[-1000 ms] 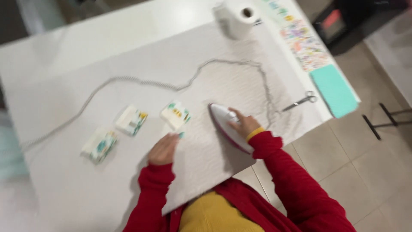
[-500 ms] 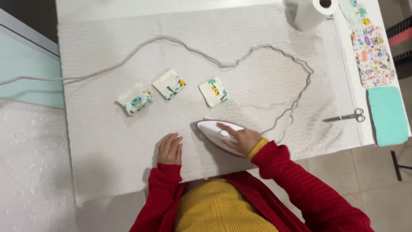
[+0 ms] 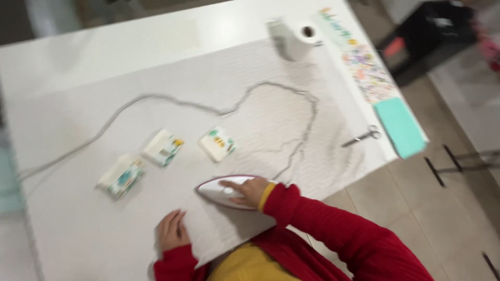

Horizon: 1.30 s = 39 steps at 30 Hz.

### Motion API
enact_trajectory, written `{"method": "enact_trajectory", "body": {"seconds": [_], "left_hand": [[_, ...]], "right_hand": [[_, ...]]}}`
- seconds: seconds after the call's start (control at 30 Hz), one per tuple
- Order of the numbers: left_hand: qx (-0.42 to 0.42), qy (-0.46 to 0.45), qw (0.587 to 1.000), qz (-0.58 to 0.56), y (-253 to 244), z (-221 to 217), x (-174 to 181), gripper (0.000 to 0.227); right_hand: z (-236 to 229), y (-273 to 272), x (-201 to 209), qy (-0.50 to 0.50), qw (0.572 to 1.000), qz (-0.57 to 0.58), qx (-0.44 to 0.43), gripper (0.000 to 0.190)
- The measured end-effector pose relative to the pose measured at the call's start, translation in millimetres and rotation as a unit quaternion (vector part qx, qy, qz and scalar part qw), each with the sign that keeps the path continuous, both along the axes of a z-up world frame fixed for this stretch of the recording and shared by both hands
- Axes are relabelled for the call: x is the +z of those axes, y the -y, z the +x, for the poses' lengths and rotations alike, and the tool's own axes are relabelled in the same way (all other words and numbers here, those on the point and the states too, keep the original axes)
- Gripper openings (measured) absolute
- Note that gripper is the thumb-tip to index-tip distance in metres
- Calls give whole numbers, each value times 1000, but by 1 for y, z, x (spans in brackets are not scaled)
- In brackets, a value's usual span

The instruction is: Organizing and ironing small patterned fabric squares.

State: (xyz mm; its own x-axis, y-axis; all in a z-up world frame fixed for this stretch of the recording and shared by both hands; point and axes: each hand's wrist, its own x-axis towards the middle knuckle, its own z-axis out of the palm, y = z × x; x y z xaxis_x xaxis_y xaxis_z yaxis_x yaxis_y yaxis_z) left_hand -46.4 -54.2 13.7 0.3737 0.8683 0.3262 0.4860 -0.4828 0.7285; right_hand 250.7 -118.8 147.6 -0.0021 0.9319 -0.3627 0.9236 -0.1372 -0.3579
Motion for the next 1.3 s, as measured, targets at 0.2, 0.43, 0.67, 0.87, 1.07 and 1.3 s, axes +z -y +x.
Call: {"method": "enact_trajectory", "body": {"seconds": [0.2,0.43,0.67,0.87,1.07,1.3], "left_hand": [[40,-59,997,1,-5,-6,-14,28],[96,-21,972,-213,-17,-23,-73,33],[62,110,975,-182,-16,-23,-67,34],[129,83,972,-177,-14,-2,-5,27],[149,-1,971,-189,-13,11,37,29],[138,68,969,-193,-18,6,12,29]], "right_hand": [[1,3,14,-17,999,26,15,64],[-1,-3,38,-38,999,-15,20,63],[3,7,9,-52,996,63,28,61],[0,-2,28,-33,999,-16,9,61],[-1,-4,29,-36,998,-41,5,61],[4,1,11,-41,996,71,45,64]]}}
